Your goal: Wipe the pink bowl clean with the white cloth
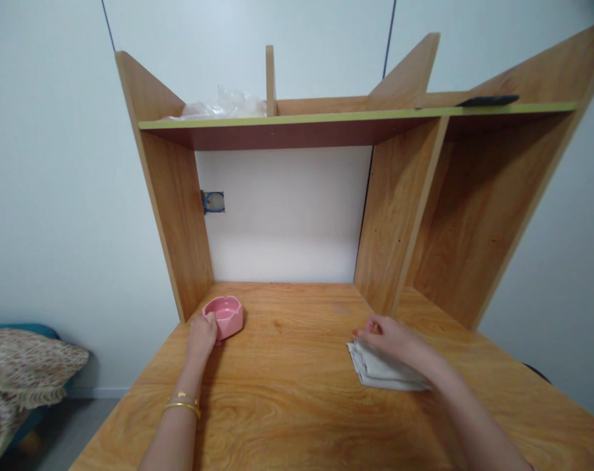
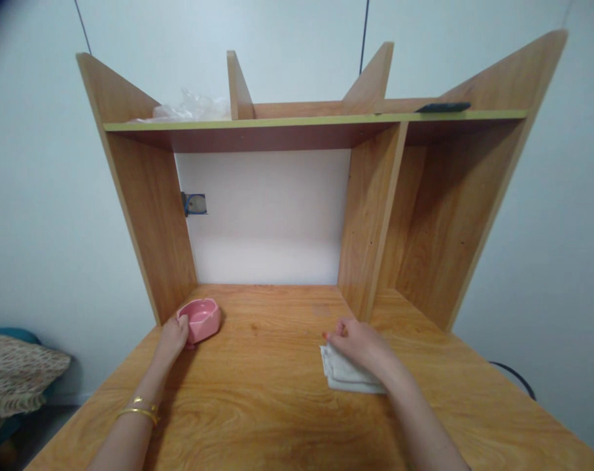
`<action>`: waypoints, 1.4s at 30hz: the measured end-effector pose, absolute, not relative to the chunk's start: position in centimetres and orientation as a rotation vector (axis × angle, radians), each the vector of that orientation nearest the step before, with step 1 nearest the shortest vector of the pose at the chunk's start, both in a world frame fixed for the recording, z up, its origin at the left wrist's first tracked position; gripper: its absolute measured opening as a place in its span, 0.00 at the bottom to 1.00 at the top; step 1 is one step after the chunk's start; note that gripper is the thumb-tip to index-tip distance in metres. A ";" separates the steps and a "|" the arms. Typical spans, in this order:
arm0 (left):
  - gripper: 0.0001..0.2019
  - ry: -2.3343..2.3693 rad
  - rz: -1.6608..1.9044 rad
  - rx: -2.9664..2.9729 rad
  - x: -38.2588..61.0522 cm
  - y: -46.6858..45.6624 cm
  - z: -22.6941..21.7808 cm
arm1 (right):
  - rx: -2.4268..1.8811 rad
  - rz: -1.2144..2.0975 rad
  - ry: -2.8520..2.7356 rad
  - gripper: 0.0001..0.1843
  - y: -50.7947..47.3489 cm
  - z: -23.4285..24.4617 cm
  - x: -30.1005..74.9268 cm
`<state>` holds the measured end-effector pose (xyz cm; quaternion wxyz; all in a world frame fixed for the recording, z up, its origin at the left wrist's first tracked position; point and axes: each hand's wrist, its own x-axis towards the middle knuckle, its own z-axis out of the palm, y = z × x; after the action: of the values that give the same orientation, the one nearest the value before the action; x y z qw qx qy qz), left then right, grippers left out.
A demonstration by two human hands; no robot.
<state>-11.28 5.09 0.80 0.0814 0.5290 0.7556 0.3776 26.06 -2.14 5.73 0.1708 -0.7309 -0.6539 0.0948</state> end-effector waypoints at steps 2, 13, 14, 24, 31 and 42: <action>0.15 2.242 1.091 1.618 -11.4 5.1 0.9 | -2.094 0.378 -1.963 0.12 -2.6 5.5 26.7; 0.23 2.382 1.194 1.477 -10.1 3.9 2.5 | -2.314 0.171 -2.257 0.22 -3.9 4.9 25.8; 0.25 2.392 1.242 1.467 -9.7 3.6 2.9 | -2.310 0.151 -2.277 0.21 -3.9 5.0 25.4; 0.16 1.669 1.451 2.262 -4.2 2.0 3.6 | -2.040 0.157 -2.403 0.17 -3.9 5.0 21.9; 0.15 1.491 0.753 2.437 -1.4 0.8 2.4 | -1.651 0.204 -2.445 0.13 -4.3 3.3 18.0; 0.35 1.550 0.364 2.384 0.2 -0.2 1.9 | -1.983 0.174 -2.045 0.16 -2.9 4.7 21.4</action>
<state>0.20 -0.15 1.88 0.1370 0.8238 0.5355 0.1259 21.38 -2.93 4.74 0.1435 -0.6877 -0.7091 0.0605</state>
